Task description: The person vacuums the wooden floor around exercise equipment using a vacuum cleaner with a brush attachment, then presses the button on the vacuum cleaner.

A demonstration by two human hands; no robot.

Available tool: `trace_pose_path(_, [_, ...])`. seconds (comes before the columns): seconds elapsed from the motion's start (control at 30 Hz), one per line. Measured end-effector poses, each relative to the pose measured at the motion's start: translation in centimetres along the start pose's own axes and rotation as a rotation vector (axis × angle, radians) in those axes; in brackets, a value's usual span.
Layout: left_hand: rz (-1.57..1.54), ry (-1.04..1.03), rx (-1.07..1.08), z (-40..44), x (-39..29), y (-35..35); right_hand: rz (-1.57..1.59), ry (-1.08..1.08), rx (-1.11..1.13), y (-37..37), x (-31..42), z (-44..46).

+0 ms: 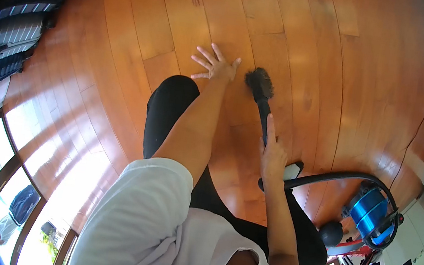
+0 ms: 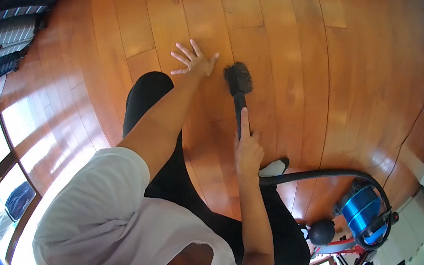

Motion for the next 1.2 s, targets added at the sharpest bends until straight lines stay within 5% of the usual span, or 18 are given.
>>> trace_pose_path(0.27, [-0.002, 0.093, 0.121, -0.6, -1.1, 1.5, 0.087, 0.299, -0.239, 1.8, 7.1, 21.3])
trace_pose_path(0.37, [0.009, 0.08, 0.054, -0.5, -0.9, 0.8, -0.093, 0.241, -0.371, 4.4, 8.7, 26.3])
trace_pose_path(0.47, [0.024, 0.069, 0.07, -1.1, -1.1, 1.3, 0.047, 0.122, -0.229, 7.7, 4.9, 24.4])
trace_pose_path(0.53, [0.02, 0.067, 0.082, -1.1, -0.6, 0.9, 0.178, 0.369, -0.458, 6.1, -0.6, 21.5])
trace_pose_path(0.67, [-0.017, 0.058, 0.062, -0.2, -0.4, 0.6, -0.019, -0.211, 0.138, 7.9, -10.8, 6.7])
trace_pose_path(0.77, [0.015, 0.075, 0.03, -0.3, -0.7, 0.4, -0.1, 0.028, -0.11, 9.0, -23.7, 1.9])
trace_pose_path(0.83, [0.07, 0.091, 0.027, 0.3, -0.6, -0.4, -0.088, 0.032, -0.129, 13.6, -24.1, 0.1])
trace_pose_path(0.9, [0.103, 0.101, 0.016, 0.8, -0.6, -0.9, -0.072, -0.182, 0.012, 17.0, -23.1, -0.6])
trace_pose_path(1.2, [0.073, 0.084, 0.012, 0.0, -0.8, -0.3, 0.11, -0.555, -0.116, 10.8, -31.3, -0.4])
Point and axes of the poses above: each hand's wrist, its own z-axis towards the middle knuckle, its own y-axis out of the back of the hand, x = y × z, the point moved 1 cm from there along z, towards the middle knuckle, and after that the axes turned 3 degrees about -y, right-handed, at the moved point
